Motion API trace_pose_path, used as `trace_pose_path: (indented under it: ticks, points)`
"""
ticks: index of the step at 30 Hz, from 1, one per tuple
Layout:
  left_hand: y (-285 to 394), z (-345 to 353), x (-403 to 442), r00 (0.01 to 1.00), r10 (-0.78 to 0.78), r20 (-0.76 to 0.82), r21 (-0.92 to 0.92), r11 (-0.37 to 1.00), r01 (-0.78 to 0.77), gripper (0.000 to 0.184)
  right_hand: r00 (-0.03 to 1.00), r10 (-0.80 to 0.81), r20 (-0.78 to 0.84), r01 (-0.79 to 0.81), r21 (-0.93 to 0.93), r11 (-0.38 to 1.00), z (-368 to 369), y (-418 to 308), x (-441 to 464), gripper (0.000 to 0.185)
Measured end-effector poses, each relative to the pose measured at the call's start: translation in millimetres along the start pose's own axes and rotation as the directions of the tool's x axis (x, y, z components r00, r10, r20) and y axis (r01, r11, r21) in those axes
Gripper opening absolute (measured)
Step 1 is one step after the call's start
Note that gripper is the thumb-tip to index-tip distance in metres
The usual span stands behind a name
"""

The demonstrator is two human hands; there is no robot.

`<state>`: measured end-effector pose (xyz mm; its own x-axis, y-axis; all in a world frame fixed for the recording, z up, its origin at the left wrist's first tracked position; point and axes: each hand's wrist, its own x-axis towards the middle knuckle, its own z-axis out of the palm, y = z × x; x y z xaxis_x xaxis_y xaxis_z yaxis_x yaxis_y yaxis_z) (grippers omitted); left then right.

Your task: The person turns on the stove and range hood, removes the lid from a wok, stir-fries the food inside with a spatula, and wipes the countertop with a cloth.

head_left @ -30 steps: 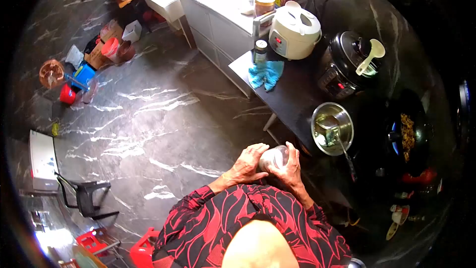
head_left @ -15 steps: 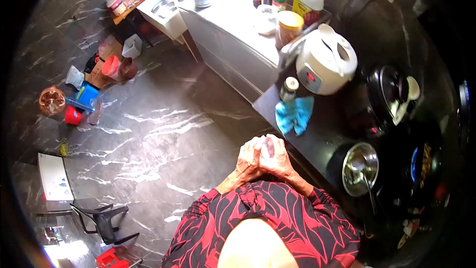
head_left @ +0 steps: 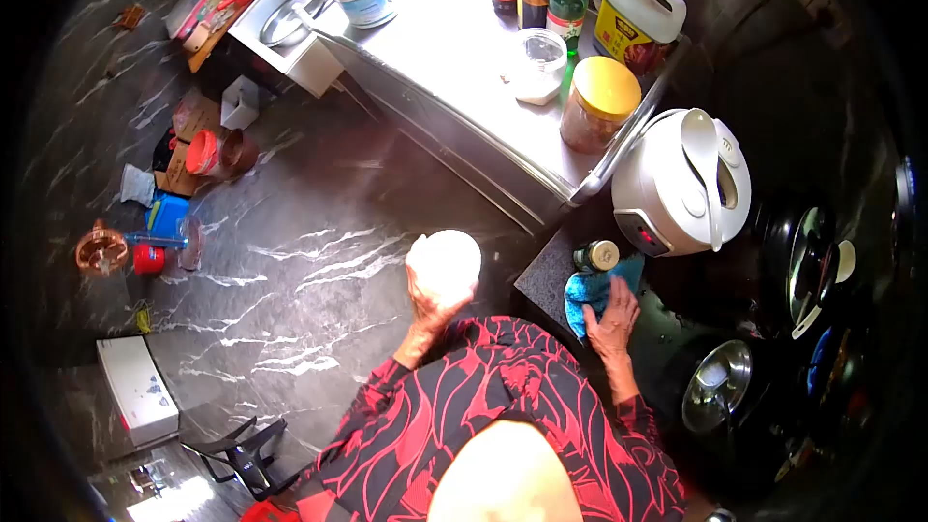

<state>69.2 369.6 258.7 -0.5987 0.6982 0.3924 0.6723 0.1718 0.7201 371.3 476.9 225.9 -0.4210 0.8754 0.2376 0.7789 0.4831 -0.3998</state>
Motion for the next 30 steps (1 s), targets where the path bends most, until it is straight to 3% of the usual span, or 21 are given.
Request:
trace_pose_path:
  ticks: [1, 3, 6, 9, 11, 13, 14, 16, 17, 18, 20, 22, 23, 24, 25, 29, 30]
  points:
    - [-3, 3, 21, 0.999, -0.052, 0.016, -0.077, 0.996, 0.053, 0.096, 1.000, -0.005, 0.010, 0.006, -0.128, 0.992, 11, -2, -2, 0.055]
    - [-7, 6, 64, 0.996, -0.009, 0.084, -0.086, 0.996, 0.016, 0.096, 0.996, 0.087, -0.024, -0.089, -0.180, 0.980, 23, -2, -12, 0.051]
    - [-18, 13, 120, 0.982, -0.076, 0.172, -0.239, 0.964, 0.116, 0.095, 0.933, 0.352, -0.079, -0.360, -0.254, 0.898, 21, -12, -29, 0.037]
    - [-46, 13, 178, 0.976, -0.005, 0.216, -0.275, 0.959, 0.066, 0.093, 0.795, 0.560, -0.235, -0.589, -0.076, 0.804, 17, -44, -51, 0.030]
    - [-67, 8, 203, 0.971, 0.040, 0.236, -0.275, 0.961, 0.028, 0.093, 0.686, 0.728, -0.003, -0.725, 0.086, 0.683, 15, -71, -80, 0.029]
    - [-93, 6, 236, 0.951, 0.218, 0.219, -0.188, 0.966, -0.178, 0.091, 0.635, 0.759, 0.143, -0.761, 0.287, 0.582, 10, -140, -46, 0.032]
    - [-95, 2, 249, 0.960, 0.144, 0.241, -0.292, 0.954, -0.070, 0.091, 0.710, 0.698, 0.091, -0.666, 0.408, 0.624, 11, -172, -19, 0.036]
    - [-107, -6, 271, 0.956, 0.119, 0.269, -0.318, 0.948, -0.028, 0.090, 0.750, 0.662, 0.014, -0.579, 0.498, 0.646, 11, -224, 59, 0.043]
    - [-113, -8, 280, 0.955, 0.092, 0.281, -0.340, 0.940, 0.010, 0.089, 0.827, 0.555, -0.082, -0.434, 0.534, 0.725, 15, -236, 94, 0.041]
    - [-119, -11, 285, 0.954, 0.090, 0.286, -0.344, 0.939, 0.014, 0.089, 0.872, 0.440, -0.214, -0.311, 0.452, 0.836, 19, -242, 126, 0.037]
    - [-132, -17, 302, 0.947, 0.103, 0.305, -0.339, 0.941, 0.007, 0.090, 0.860, 0.308, -0.406, -0.215, 0.260, 0.942, 43, -246, 192, 0.034]
    - [-137, -27, 316, 0.947, 0.094, 0.307, -0.340, 0.940, 0.017, 0.090, 0.872, 0.274, -0.406, -0.276, 0.055, 0.960, 79, -240, 248, 0.038]
    - [-141, -33, 321, 0.947, 0.082, 0.310, -0.333, 0.943, 0.027, 0.090, 0.892, 0.291, -0.347, -0.293, 0.047, 0.955, 105, -231, 266, 0.036]
    - [-151, -36, 324, 0.952, 0.078, 0.296, -0.304, 0.953, 0.017, 0.092, 0.912, 0.310, -0.267, -0.341, -0.075, 0.937, 133, -227, 281, 0.035]
    - [-157, -41, 328, 0.952, 0.078, 0.295, -0.308, 0.951, 0.017, 0.092, 0.911, 0.238, -0.337, -0.307, -0.171, 0.936, 158, -225, 290, 0.037]
    - [-189, -55, 335, 0.968, 0.079, 0.240, -0.268, 0.963, -0.012, 0.093, 0.946, 0.127, -0.300, -0.160, -0.088, 0.983, 189, -261, 337, 0.041]
    - [-195, -55, 336, 0.968, 0.031, 0.248, -0.279, 0.960, 0.041, 0.093, 0.963, 0.114, -0.245, -0.130, -0.049, 0.990, 195, -266, 349, 0.042]
